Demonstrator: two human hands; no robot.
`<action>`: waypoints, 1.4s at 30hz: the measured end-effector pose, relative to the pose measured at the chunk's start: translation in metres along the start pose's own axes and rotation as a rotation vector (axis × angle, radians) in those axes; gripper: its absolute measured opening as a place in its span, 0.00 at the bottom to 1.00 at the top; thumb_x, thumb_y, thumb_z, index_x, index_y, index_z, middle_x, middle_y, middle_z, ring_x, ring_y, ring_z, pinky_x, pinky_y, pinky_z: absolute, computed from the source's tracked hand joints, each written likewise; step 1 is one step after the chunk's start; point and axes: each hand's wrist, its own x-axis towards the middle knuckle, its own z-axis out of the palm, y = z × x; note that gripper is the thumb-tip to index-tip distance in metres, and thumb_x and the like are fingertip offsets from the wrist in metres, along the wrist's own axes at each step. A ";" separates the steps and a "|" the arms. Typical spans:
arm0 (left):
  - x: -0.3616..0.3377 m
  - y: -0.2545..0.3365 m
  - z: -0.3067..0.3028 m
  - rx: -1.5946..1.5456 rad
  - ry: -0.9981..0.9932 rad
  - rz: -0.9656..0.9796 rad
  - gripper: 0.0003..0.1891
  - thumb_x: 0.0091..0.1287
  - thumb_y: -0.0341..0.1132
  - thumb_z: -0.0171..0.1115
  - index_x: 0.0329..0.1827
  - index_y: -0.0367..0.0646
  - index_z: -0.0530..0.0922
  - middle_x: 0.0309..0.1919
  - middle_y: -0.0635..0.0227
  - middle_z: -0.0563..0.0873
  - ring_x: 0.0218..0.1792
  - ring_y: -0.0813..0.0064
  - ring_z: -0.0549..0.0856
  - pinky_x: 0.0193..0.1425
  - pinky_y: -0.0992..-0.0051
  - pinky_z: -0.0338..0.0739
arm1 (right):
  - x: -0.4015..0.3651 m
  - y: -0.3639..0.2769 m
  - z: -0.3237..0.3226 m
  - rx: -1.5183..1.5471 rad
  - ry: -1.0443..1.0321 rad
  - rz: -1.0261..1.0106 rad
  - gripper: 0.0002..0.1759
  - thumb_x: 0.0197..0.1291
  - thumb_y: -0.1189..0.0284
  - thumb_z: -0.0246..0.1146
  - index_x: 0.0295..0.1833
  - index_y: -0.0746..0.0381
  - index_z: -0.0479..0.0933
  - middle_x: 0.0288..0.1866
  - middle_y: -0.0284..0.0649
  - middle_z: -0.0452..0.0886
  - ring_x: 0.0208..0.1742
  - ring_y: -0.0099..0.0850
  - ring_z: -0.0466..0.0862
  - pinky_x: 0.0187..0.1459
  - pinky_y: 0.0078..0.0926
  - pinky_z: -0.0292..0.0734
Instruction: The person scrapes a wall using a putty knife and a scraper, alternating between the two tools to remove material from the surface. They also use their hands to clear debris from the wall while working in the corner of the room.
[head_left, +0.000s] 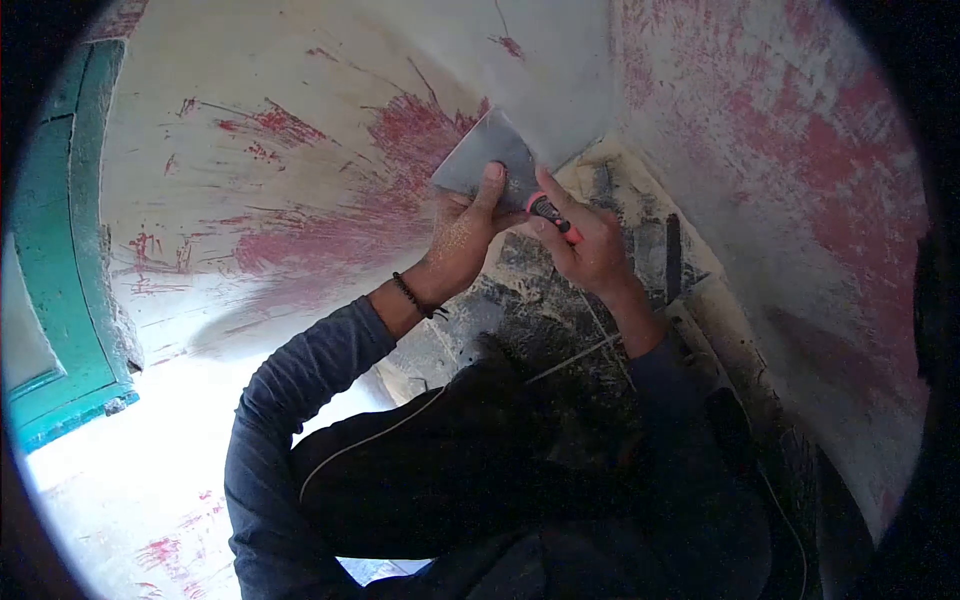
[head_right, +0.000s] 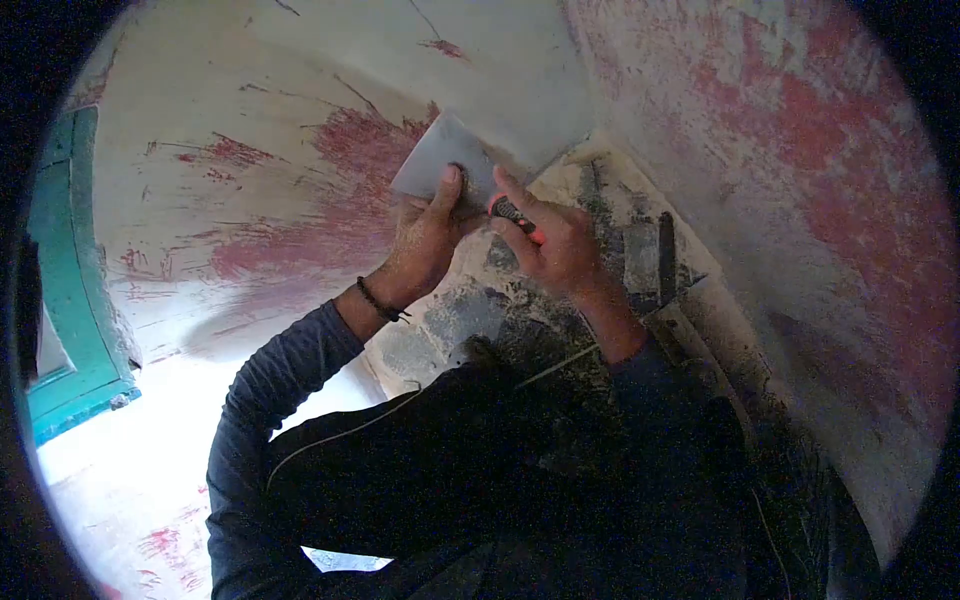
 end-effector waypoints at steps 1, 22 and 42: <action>0.002 -0.005 -0.003 0.026 -0.027 0.007 0.22 0.78 0.52 0.61 0.48 0.37 0.82 0.40 0.66 0.86 0.44 0.74 0.87 0.53 0.67 0.86 | -0.001 0.006 0.002 0.005 0.014 -0.029 0.33 0.68 0.63 0.68 0.77 0.56 0.71 0.35 0.54 0.87 0.32 0.49 0.88 0.34 0.40 0.81; 0.008 -0.019 -0.010 0.101 -0.079 0.067 0.23 0.80 0.48 0.59 0.49 0.30 0.82 0.43 0.63 0.88 0.43 0.76 0.88 0.50 0.69 0.90 | -0.014 0.013 0.018 0.074 0.070 0.074 0.34 0.68 0.64 0.68 0.77 0.56 0.71 0.30 0.51 0.86 0.25 0.43 0.85 0.31 0.38 0.79; 0.018 -0.010 -0.011 0.201 -0.118 0.102 0.20 0.79 0.45 0.61 0.47 0.30 0.82 0.41 0.65 0.87 0.40 0.76 0.87 0.46 0.71 0.89 | 0.000 -0.010 0.003 0.077 0.048 0.105 0.33 0.71 0.65 0.65 0.78 0.60 0.69 0.29 0.48 0.85 0.22 0.29 0.80 0.29 0.32 0.76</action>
